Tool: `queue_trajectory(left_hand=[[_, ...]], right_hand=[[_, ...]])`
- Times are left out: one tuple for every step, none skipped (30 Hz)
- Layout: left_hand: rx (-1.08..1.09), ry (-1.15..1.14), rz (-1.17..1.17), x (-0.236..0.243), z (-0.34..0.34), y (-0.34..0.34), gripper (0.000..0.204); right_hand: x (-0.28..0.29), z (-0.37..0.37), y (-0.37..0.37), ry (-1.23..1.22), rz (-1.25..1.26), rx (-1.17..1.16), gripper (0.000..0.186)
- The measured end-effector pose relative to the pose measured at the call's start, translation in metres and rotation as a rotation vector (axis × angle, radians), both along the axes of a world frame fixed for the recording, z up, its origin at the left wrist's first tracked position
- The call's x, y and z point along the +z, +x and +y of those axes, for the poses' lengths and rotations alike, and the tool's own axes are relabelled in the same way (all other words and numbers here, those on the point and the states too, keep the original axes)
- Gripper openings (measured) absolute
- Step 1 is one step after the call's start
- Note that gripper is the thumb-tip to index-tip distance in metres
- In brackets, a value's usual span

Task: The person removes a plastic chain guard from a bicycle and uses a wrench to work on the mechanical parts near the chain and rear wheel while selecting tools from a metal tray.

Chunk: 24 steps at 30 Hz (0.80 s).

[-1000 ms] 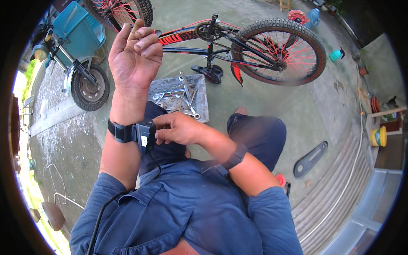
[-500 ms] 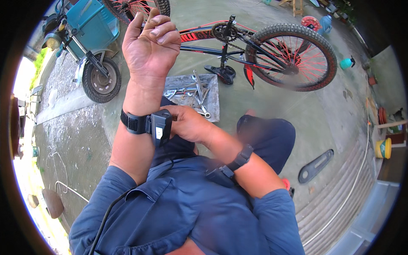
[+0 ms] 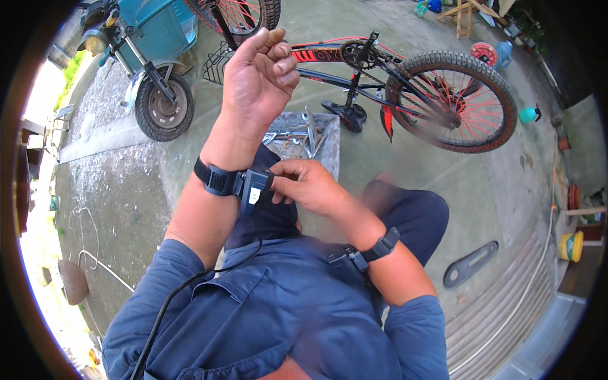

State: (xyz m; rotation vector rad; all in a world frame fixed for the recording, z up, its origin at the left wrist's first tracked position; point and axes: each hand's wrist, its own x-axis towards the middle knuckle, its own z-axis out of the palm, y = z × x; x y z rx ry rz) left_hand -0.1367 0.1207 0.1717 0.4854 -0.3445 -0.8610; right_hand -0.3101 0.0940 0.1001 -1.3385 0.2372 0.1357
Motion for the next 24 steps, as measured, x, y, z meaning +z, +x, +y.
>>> queue_trajectory(left_hand=[[-0.024,0.183,-0.185,-0.007,0.004,0.0,0.024],[-0.058,0.359,-0.37,-0.014,0.007,-0.004,0.023],[-0.101,0.527,-0.554,-0.025,0.008,-0.006,0.022],[-0.201,0.644,-0.713,-0.039,0.018,-0.002,0.022],[-0.301,0.761,-0.87,-0.055,0.03,0.004,0.022],[-0.36,0.819,-0.921,-0.073,0.046,0.011,0.023],[-0.434,0.865,-0.97,-0.09,0.058,0.016,0.023],[-0.488,0.928,-1.027,-0.101,0.066,0.021,0.023],[-0.555,0.983,-1.085,-0.109,0.067,0.024,0.022],[-0.499,0.985,-1.127,-0.114,0.069,0.024,0.021],[-0.44,0.993,-1.169,-0.117,0.071,0.023,0.019],[-0.372,1.008,-1.215,-0.116,0.065,0.019,0.017],[-0.307,1.024,-1.258,-0.114,0.061,0.015,0.015],[-0.317,0.995,-1.294,-0.119,0.057,0.017,0.013],[-0.324,0.965,-1.334,-0.122,0.053,0.021,0.012],[-0.334,1.005,-1.288,-0.124,0.048,0.024,0.013],[-0.347,1.044,-1.237,-0.125,0.044,0.025,0.013],[-0.362,1.011,-1.287,-0.126,0.037,0.028,0.013],[-0.397,1.026,-1.29,-0.127,0.031,0.031,0.013],[-0.383,1.032,-1.289,-0.131,0.025,0.033,0.013],[-0.37,1.036,-1.294,-0.133,0.018,0.037,0.012],[-0.401,1.06,-1.292,-0.133,0.013,0.038,0.013],[-0.428,1.083,-1.291,-0.133,0.01,0.04,0.014],[-0.443,1.107,-1.256,-0.13,0.008,0.042,0.016]], right_hand=[[0.004,-0.012,-0.006,-0.011,0.054,-0.011,0.015],[0.001,-0.027,-0.017,-0.047,0.018,-0.046,0.018],[-0.002,-0.046,-0.03,-0.088,-0.012,-0.09,0.02],[-0.005,-0.061,-0.039,-0.094,0.017,-0.156,0.021],[-0.007,-0.075,-0.047,-0.1,0.044,-0.219,0.022],[-0.008,-0.09,-0.049,-0.078,0.052,-0.254,0.022],[-0.008,-0.105,-0.054,-0.06,0.067,-0.304,0.022],[-0.012,-0.121,-0.059,-0.027,0.072,-0.353,0.023],[-0.018,-0.137,-0.064,0.006,0.082,-0.414,0.023],[-0.027,-0.15,-0.064,0.01,0.088,-0.491,0.023],[-0.039,-0.157,-0.06,0.075,0.095,-0.529,0.023],[-0.053,-0.166,-0.059,0.135,0.106,-0.581,0.023],[-0.067,-0.172,-0.06,0.199,0.119,-0.632,0.022],[-0.081,-0.176,-0.057,0.249,0.18,-0.629,0.022],[-0.091,-0.179,-0.05,0.298,0.235,-0.625,0.021],[-0.096,-0.182,-0.041,0.258,0.34,-0.579,0.024],[-0.099,-0.184,-0.03,0.163,0.308,-0.517,0.026],[-0.1,-0.187,-0.02,0.185,0.326,-0.485,0.027],[-0.106,-0.19,-0.01,0.208,0.344,-0.452,0.029],[-0.112,-0.192,-0.002,0.212,0.373,-0.411,0.029],[-0.117,-0.195,0.006,0.216,0.397,-0.372,0.03],[-0.123,-0.196,0.011,0.229,0.421,-0.363,0.03],[-0.129,-0.195,0.016,0.213,0.452,-0.362,0.028],[-0.132,-0.193,0.017,0.209,0.492,-0.38,0.028]])
